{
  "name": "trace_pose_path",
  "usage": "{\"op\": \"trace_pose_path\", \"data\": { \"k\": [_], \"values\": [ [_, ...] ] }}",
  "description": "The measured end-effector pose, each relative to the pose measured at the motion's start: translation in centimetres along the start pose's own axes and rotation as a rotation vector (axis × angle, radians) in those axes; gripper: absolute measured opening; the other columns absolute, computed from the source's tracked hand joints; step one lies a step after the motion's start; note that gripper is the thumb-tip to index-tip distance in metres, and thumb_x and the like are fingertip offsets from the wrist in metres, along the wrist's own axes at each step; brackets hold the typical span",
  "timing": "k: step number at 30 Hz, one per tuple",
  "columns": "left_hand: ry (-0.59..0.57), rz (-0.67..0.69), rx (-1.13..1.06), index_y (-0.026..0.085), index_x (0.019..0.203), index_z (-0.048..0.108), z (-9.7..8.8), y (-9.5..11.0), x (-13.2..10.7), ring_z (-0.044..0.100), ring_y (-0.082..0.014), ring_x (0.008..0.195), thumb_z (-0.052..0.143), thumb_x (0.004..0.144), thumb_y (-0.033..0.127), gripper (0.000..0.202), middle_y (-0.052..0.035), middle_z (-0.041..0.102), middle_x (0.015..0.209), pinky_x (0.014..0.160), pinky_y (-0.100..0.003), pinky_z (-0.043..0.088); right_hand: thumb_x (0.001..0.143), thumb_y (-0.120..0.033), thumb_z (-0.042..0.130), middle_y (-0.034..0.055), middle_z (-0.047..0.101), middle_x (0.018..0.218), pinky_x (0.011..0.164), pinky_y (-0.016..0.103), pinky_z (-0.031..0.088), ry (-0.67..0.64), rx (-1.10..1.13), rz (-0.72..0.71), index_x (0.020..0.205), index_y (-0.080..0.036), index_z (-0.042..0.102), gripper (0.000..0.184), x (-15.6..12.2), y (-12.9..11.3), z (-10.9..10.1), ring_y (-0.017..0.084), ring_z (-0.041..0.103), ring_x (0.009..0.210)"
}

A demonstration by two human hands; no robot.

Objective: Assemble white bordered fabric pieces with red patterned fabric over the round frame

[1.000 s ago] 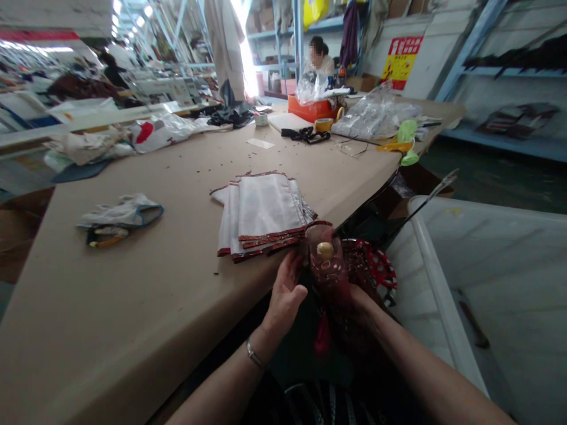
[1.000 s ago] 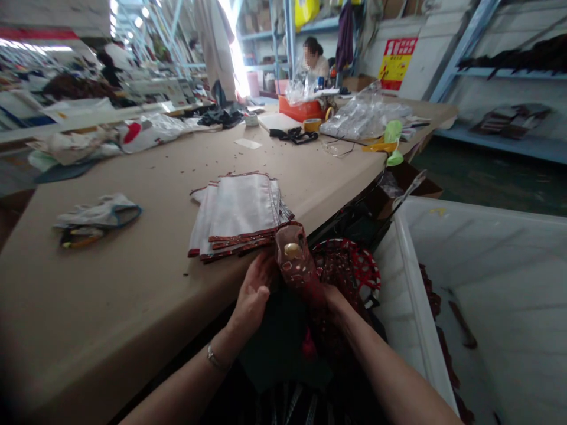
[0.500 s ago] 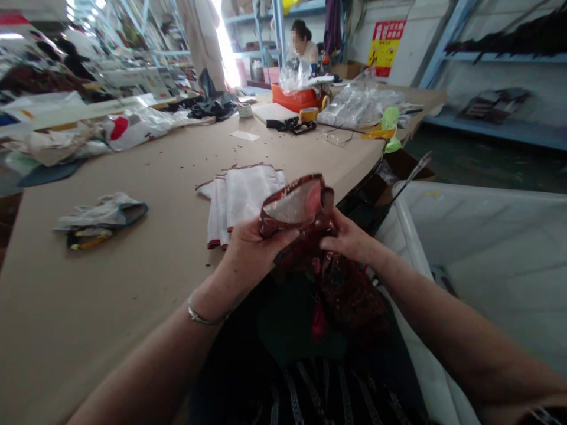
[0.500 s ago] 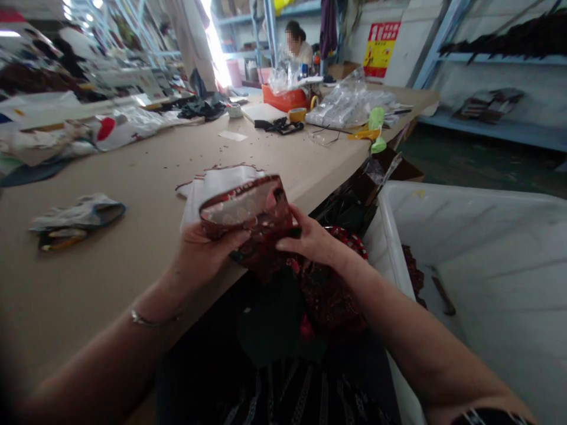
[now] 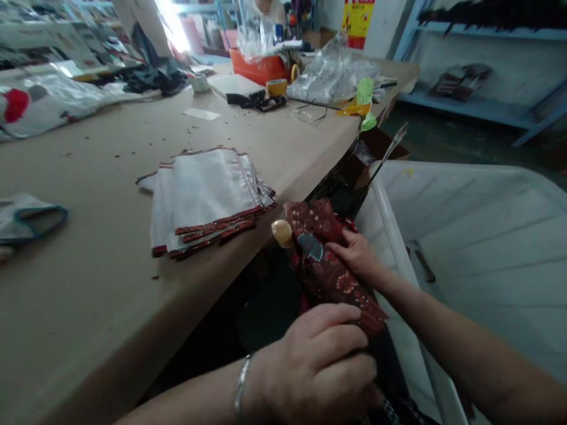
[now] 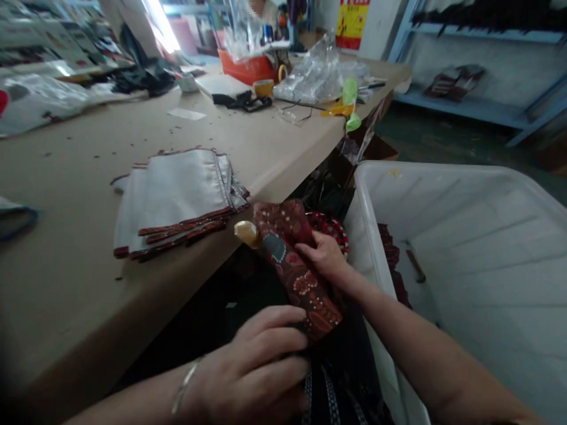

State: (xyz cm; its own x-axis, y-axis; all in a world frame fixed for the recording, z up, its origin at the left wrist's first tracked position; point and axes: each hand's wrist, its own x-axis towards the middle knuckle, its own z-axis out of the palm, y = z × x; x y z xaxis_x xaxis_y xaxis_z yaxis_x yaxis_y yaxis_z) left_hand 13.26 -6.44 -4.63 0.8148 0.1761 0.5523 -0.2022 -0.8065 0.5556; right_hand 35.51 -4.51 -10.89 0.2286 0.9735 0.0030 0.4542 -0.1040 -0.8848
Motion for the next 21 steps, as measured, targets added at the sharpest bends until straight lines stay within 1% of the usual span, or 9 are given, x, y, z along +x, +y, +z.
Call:
{"op": "trace_pose_path", "data": {
  "k": [1, 3, 5, 7, 10, 12, 15, 18, 21],
  "values": [
    [-0.08, -0.023, -0.002, 0.017, 0.099, 0.063, 2.8, -1.7, -0.8, 0.061, -0.0198, 0.104, 0.057, 0.086, 0.028, 0.018, -0.008, 0.068, 0.098, 0.1, -0.036, 0.049, 0.086, -0.036, 0.058, 0.0044, 0.072, 0.1, 0.082, 0.031, 0.051, -0.023, -0.179, 0.054, 0.107, -0.018, 0.065, 0.028, -0.2, 2.4, 1.4, 0.02, 0.067, 0.09],
    [-0.195, -0.309, 0.048, 0.015, 0.107, 0.062, 8.1, -5.9, -2.3, 0.054, -0.0268, 0.118, 0.057, 0.085, 0.028, 0.027, -0.0145, 0.065, 0.116, 0.102, -0.044, 0.046, 0.088, -0.033, 0.055, 0.0074, 0.072, 0.096, 0.084, 0.033, 0.049, -0.054, -0.449, 0.168, 0.106, -0.017, 0.065, 0.026, 0.2, 6.3, 3.6, 0.022, 0.066, 0.091],
    [-0.288, -0.679, 0.174, 0.009, 0.132, 0.048, 12.3, -10.3, -3.6, 0.033, -0.0359, 0.137, 0.058, 0.083, 0.032, 0.055, -0.0227, 0.043, 0.144, 0.11, -0.055, 0.033, 0.085, -0.029, 0.057, 0.0115, 0.07, 0.1, 0.088, 0.037, 0.046, -0.034, -0.563, 0.249, 0.105, -0.016, 0.065, 0.025, 1.2, 9.4, 4.9, 0.025, 0.063, 0.097],
    [-0.432, -0.857, 0.194, 0.009, 0.143, 0.033, 15.0, -14.2, -4.4, 0.02, -0.0375, 0.143, 0.057, 0.084, 0.037, 0.07, -0.0223, 0.024, 0.154, 0.113, -0.057, 0.024, 0.08, -0.029, 0.063, 0.0151, 0.061, 0.121, 0.095, 0.041, 0.041, 0.026, -0.591, 0.291, 0.119, -0.015, 0.059, 0.041, 2.6, 11.8, 5.4, 0.029, 0.055, 0.113],
    [-0.551, -0.932, 0.146, 0.012, 0.149, 0.022, 16.9, -17.8, -4.9, 0.014, -0.0348, 0.145, 0.054, 0.084, 0.042, 0.078, -0.0191, 0.011, 0.158, 0.115, -0.052, 0.021, 0.07, -0.041, 0.071, 0.0168, 0.03, 0.151, 0.105, 0.049, 0.031, 0.115, -0.622, 0.413, 0.145, -0.017, 0.03, 0.089, 4.3, 15.1, 5.6, 0.035, 0.031, 0.135],
    [-0.563, -0.928, 0.104, 0.014, 0.15, 0.02, 17.5, -19.1, -5.0, 0.013, -0.0329, 0.145, 0.054, 0.083, 0.043, 0.08, -0.0175, 0.009, 0.159, 0.115, -0.049, 0.021, 0.069, -0.05, 0.07, 0.018, 0.014, 0.157, 0.11, 0.054, 0.022, 0.105, -0.606, 0.546, 0.15, -0.014, 0.015, 0.104, 5.0, 16.9, 5.9, 0.037, 0.016, 0.142],
    [-0.546, -0.911, 0.043, 0.013, 0.149, 0.022, 18.1, -20.3, -5.5, 0.014, -0.0308, 0.146, 0.054, 0.083, 0.043, 0.079, -0.0176, 0.014, 0.158, 0.116, -0.047, 0.021, 0.071, -0.05, 0.066, 0.023, 0.01, 0.156, 0.11, 0.059, 0.014, 0.035, -0.547, 0.674, 0.149, -0.007, 0.016, 0.102, 5.4, 18.2, 6.3, 0.039, 0.008, 0.144],
    [-0.491, -0.898, 0.024, 0.009, 0.147, 0.025, 18.7, -21.4, -6.5, 0.016, -0.0324, 0.145, 0.054, 0.081, 0.038, 0.078, -0.0207, 0.017, 0.157, 0.115, -0.049, 0.023, 0.07, -0.042, 0.067, 0.0211, 0.015, 0.156, 0.111, 0.056, 0.018, 0.014, -0.484, 0.651, 0.144, -0.01, 0.029, 0.088, 5.2, 17.5, 6.5, 0.036, 0.009, 0.144],
    [-0.411, -0.827, 0.003, 0.012, 0.144, 0.03, 19.1, -22.2, -7.4, 0.024, -0.0331, 0.143, 0.053, 0.08, 0.029, 0.071, -0.02, 0.032, 0.151, 0.114, -0.055, 0.024, 0.076, -0.033, 0.061, 0.0168, 0.045, 0.143, 0.105, 0.043, 0.035, 0.002, -0.393, 0.586, 0.13, -0.016, 0.046, 0.058, 4.4, 15.7, 6.5, 0.028, 0.038, 0.135]
  ]
}}
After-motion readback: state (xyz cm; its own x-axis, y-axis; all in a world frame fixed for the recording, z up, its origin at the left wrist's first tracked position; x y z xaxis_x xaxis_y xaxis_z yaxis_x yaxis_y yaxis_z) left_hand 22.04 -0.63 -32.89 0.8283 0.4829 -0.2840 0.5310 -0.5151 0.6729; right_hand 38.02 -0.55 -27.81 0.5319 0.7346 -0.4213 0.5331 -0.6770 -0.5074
